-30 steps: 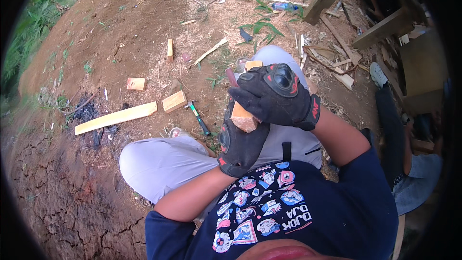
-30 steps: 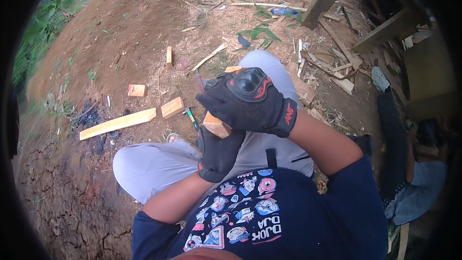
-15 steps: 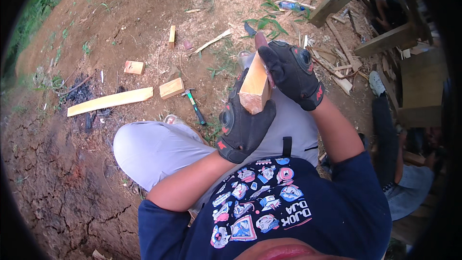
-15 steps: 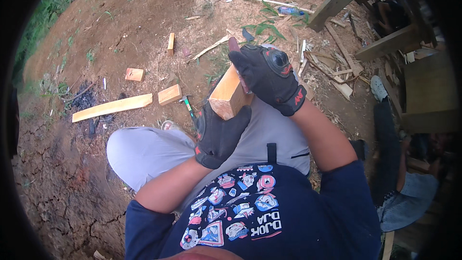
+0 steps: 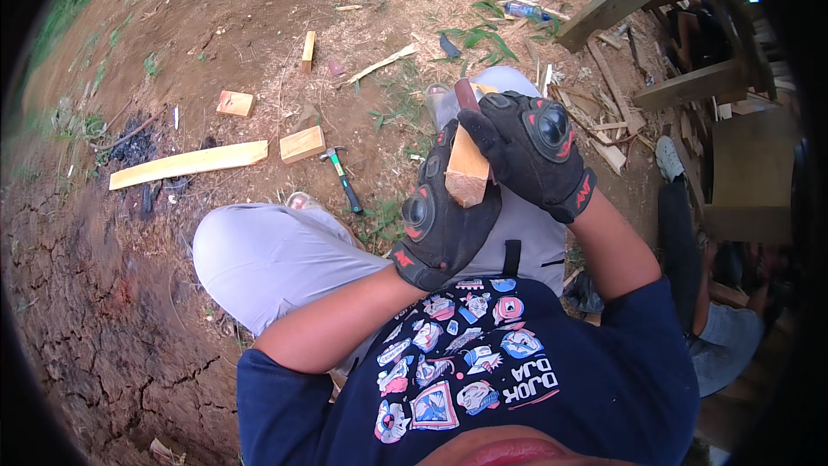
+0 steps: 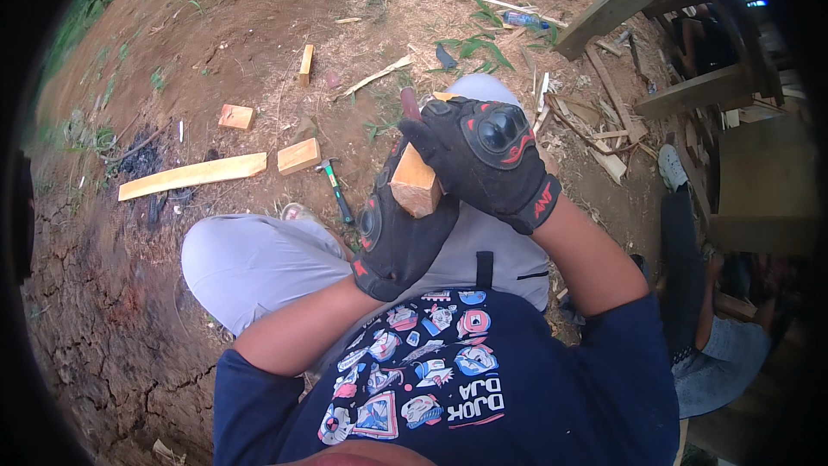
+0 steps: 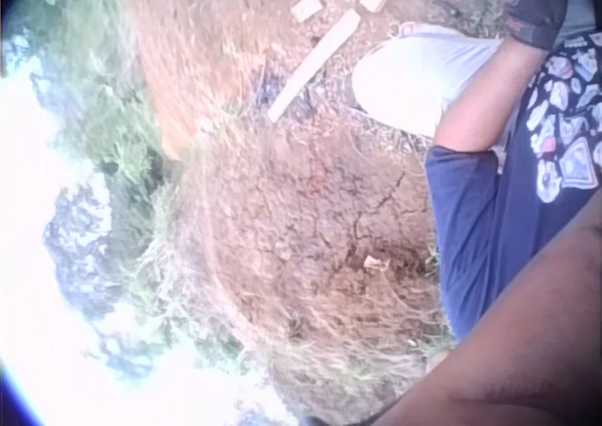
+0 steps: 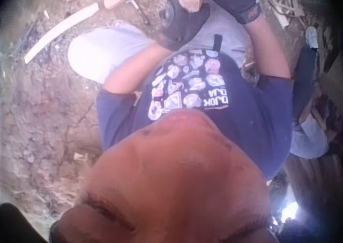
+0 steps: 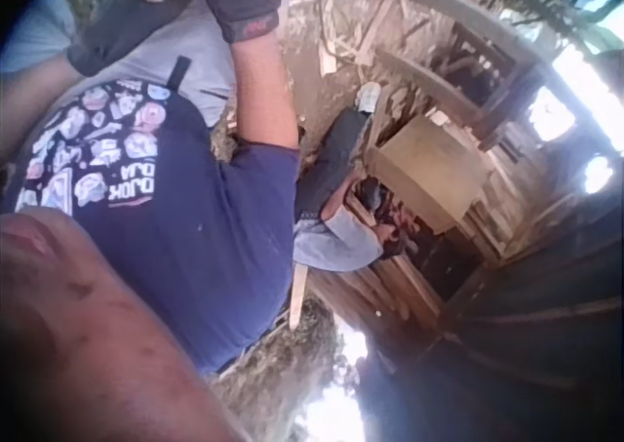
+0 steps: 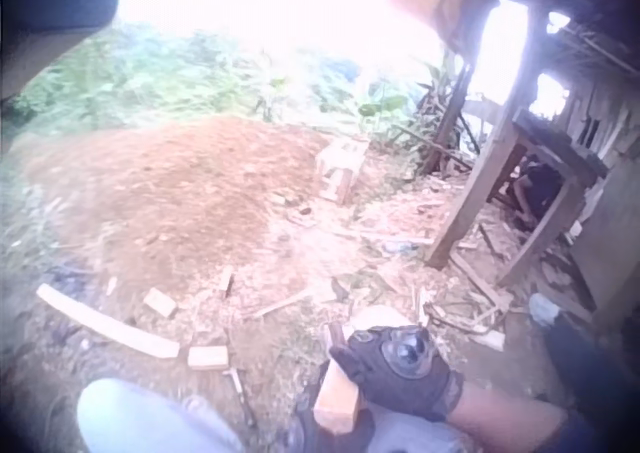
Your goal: The person sits on the ground and smooths a rectangular wooden block using a sanding block. They hold the wood with one hand and rub the sanding block across its surfaces, rotating the piece to work on different sides.
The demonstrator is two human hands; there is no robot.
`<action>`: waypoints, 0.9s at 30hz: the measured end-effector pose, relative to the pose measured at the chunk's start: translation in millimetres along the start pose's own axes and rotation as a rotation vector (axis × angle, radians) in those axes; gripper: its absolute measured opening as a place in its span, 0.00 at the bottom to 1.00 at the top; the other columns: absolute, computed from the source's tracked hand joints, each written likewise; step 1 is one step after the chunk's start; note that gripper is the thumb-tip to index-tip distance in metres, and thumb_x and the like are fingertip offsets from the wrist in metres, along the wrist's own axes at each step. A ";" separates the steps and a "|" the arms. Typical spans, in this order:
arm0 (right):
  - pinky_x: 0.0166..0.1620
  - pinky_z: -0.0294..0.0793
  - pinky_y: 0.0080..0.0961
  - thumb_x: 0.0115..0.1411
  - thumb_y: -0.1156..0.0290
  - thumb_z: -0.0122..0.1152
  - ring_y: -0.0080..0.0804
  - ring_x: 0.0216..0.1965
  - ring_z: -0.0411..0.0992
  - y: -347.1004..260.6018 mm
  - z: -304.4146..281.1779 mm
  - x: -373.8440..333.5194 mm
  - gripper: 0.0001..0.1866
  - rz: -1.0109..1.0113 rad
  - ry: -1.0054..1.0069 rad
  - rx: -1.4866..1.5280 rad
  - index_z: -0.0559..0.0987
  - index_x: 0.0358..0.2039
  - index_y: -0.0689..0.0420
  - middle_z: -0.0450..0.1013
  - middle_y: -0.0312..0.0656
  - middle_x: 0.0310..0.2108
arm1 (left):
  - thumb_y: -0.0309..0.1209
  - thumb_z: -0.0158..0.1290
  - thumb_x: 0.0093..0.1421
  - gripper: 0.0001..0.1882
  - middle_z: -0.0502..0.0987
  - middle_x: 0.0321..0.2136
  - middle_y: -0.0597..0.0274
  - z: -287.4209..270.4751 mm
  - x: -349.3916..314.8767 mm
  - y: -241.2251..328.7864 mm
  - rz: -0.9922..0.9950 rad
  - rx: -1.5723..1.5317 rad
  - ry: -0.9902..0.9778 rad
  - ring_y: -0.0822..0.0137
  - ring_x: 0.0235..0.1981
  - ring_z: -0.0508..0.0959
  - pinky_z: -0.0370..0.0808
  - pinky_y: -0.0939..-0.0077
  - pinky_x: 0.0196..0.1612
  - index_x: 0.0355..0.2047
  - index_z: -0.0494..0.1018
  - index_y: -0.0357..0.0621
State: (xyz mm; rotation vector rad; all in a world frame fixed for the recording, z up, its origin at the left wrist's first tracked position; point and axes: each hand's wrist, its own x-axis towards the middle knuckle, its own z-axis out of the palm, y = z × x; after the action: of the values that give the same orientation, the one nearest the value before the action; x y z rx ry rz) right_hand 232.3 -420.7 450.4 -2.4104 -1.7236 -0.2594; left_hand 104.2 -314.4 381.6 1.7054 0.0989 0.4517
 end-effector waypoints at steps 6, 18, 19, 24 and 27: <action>0.38 0.75 0.45 0.73 0.65 0.51 0.49 0.34 0.77 -13.3 -9.9 4.1 0.21 0.152 -0.077 0.018 0.76 0.64 0.53 0.76 0.46 0.31 | 0.26 0.61 0.58 0.32 0.78 0.53 0.46 -1.4 3.9 -1.9 -0.005 -0.062 0.009 0.51 0.53 0.80 0.76 0.59 0.56 0.63 0.67 0.37; 0.39 0.75 0.45 0.71 0.71 0.52 0.46 0.37 0.76 1.5 2.7 -8.6 0.25 0.001 0.000 0.022 0.71 0.67 0.58 0.77 0.48 0.37 | 0.25 0.61 0.55 0.33 0.78 0.51 0.45 -1.4 -4.2 1.1 -0.044 -0.001 0.020 0.47 0.52 0.79 0.75 0.57 0.56 0.62 0.67 0.35; 0.40 0.75 0.45 0.71 0.71 0.53 0.46 0.37 0.76 18.7 15.9 -8.9 0.26 0.043 0.005 -0.042 0.70 0.68 0.58 0.76 0.48 0.38 | 0.26 0.61 0.55 0.34 0.78 0.52 0.46 2.0 -4.2 0.9 -0.036 0.029 0.030 0.50 0.52 0.80 0.75 0.59 0.56 0.63 0.67 0.35; 0.43 0.74 0.44 0.72 0.70 0.53 0.47 0.36 0.75 49.3 10.8 -16.6 0.23 0.250 0.058 0.349 0.73 0.66 0.56 0.74 0.48 0.37 | 0.26 0.61 0.55 0.38 0.76 0.56 0.43 4.0 -2.6 12.3 0.004 0.090 0.056 0.47 0.57 0.77 0.73 0.57 0.61 0.66 0.64 0.34; 0.42 0.72 0.44 0.74 0.65 0.52 0.47 0.35 0.75 53.2 4.7 -21.6 0.15 0.593 0.126 0.411 0.78 0.55 0.58 0.75 0.47 0.33 | 0.26 0.62 0.54 0.38 0.75 0.57 0.42 -4.8 7.0 16.3 -0.063 0.070 -0.030 0.46 0.58 0.77 0.72 0.58 0.62 0.66 0.64 0.34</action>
State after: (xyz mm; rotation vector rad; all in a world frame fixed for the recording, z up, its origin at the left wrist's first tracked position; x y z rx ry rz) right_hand 276.0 -456.3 438.8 -2.3859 -0.8419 0.0246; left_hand 105.9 -310.8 399.5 1.7716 0.1482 0.3793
